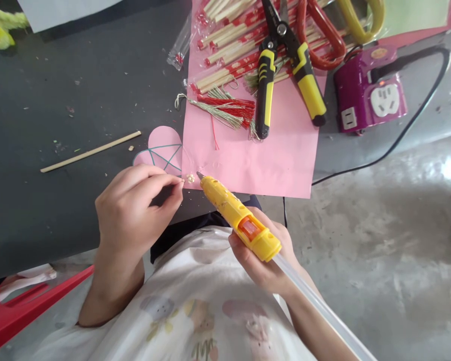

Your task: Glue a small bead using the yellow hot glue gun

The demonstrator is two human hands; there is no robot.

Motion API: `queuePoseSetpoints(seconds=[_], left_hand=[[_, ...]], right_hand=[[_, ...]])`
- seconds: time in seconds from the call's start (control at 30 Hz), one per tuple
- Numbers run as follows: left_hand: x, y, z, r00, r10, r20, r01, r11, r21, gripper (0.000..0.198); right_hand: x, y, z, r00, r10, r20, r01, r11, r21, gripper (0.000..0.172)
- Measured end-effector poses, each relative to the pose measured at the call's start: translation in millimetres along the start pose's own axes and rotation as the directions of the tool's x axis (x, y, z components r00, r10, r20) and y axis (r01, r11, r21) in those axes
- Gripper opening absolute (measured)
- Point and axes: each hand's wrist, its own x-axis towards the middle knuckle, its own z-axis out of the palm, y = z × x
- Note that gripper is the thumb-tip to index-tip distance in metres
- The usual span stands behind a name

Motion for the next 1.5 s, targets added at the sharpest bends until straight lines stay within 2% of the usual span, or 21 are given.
queuePoseSetpoints(seconds=[0.27,0.47,0.83,0.97,1.07,1.27,1.5], left_hand=[[-0.1,-1.9,-1.1,0.999,-0.019,0.037,0.019,1.0,-0.012,0.011],[2.1,-2.5,-3.3,0.998,-0.004,0.07,0.004,1.0,0.0,0.016],[4.0,-3.3,-3.5,0.997,0.01,0.075,-0.01,1.0,0.0,0.018],[1.3,-4.2,-5.6,0.996,0.011,0.088,-0.012,1.0,0.007,0.014],[-2.8,-4.9,-7.2,0.997,0.006,0.081,-0.007,1.0,0.008,0.009],[-6.5,-1.6,-4.9,1.0,-0.011,0.015,0.011,0.999,-0.031,0.006],[-3.0,0.4,0.3,1.0,-0.018,0.018,0.018,1.0,0.002,0.009]], right_hand=[[1.1,-1.4,-1.1,1.0,-0.018,-0.007,0.018,1.0,0.002,0.007],[0.0,1.7,-0.4,1.0,-0.013,-0.022,0.013,1.0,-0.001,0.013],[-2.8,4.9,-0.9,1.0,-0.005,-0.02,0.006,1.0,0.01,0.013],[-4.1,5.8,-0.2,0.999,0.0,-0.041,0.001,1.0,0.02,0.005],[-2.8,4.3,0.3,0.999,0.001,-0.047,-0.001,1.0,0.009,0.002],[0.2,0.9,-1.5,0.999,-0.014,-0.031,0.015,0.999,0.031,0.006],[-1.3,-0.6,-2.8,1.0,-0.01,-0.019,0.01,1.0,0.027,0.006]])
